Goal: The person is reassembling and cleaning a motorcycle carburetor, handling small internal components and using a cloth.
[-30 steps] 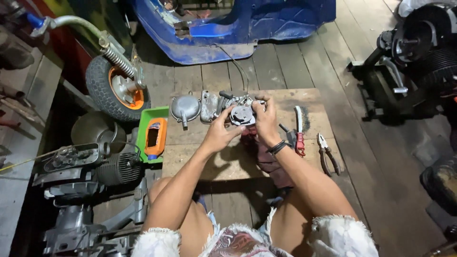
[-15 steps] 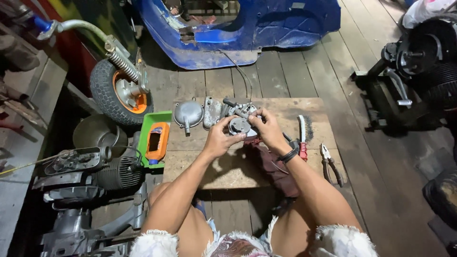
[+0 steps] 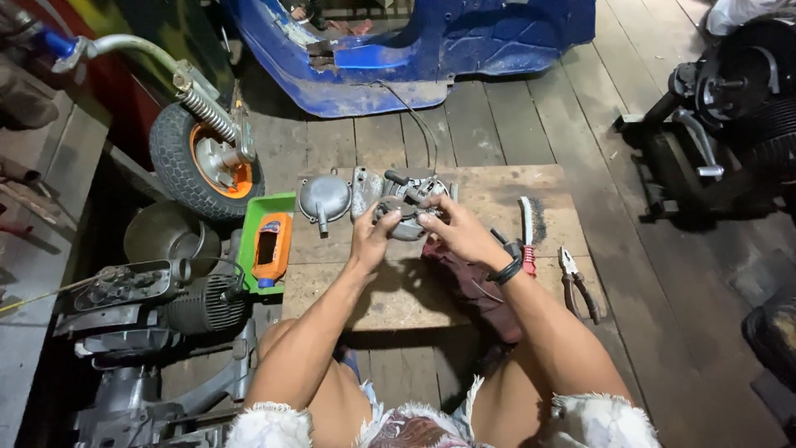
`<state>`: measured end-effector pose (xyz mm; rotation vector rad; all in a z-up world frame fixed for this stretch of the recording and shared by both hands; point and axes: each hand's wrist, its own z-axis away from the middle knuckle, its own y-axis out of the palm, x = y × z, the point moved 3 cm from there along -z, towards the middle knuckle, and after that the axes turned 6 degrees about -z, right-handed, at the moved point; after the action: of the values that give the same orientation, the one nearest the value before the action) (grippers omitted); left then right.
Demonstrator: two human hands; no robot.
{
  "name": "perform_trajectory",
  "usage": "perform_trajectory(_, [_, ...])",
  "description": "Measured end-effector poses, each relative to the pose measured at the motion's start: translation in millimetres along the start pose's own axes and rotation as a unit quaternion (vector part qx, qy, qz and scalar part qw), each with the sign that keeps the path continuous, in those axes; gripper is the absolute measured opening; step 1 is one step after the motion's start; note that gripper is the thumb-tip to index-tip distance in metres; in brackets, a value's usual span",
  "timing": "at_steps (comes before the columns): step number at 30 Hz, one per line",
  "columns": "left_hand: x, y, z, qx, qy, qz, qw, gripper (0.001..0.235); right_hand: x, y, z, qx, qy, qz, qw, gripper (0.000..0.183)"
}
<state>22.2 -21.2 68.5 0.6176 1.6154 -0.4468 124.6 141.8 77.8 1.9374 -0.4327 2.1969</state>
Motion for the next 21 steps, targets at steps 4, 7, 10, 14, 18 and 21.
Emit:
perform_trajectory(4, [21.7, -0.5, -4.9, -0.004, -0.024, 0.032, 0.999, 0.031, 0.2, 0.5, 0.2, -0.008, 0.026, 0.003, 1.0, 0.034])
perform_trajectory(7, [13.0, 3.6, -0.4, -0.001, -0.003, 0.01, 1.0, 0.034, -6.3, -0.8, 0.1, -0.025, 0.055, -0.026, 0.998, 0.032])
perform_trajectory(10, [17.1, 4.0, -2.5, -0.008, 0.011, 0.023, 1.0, 0.037, -20.6, 3.0, -5.8, -0.026, 0.04, -0.061, 0.997, 0.034])
perform_trajectory(14, [20.4, 2.7, -5.2, -0.052, 0.082, -0.022, 0.995, 0.043, -45.1, 16.8, -16.2, -0.088, 0.076, -0.164, 0.98, 0.044])
perform_trajectory(18, [41.5, 3.2, -10.9, -0.096, 0.229, -0.127, 0.96, 0.064, -49.0, 42.7, -17.6, -0.114, 0.187, -0.319, 0.922, 0.055])
perform_trajectory(21, [27.9, 9.2, -3.2, -0.085, 0.261, -0.183, 0.944, 0.068, -61.1, 34.9, -24.0, -0.202, 0.175, -0.369, 0.89, 0.047])
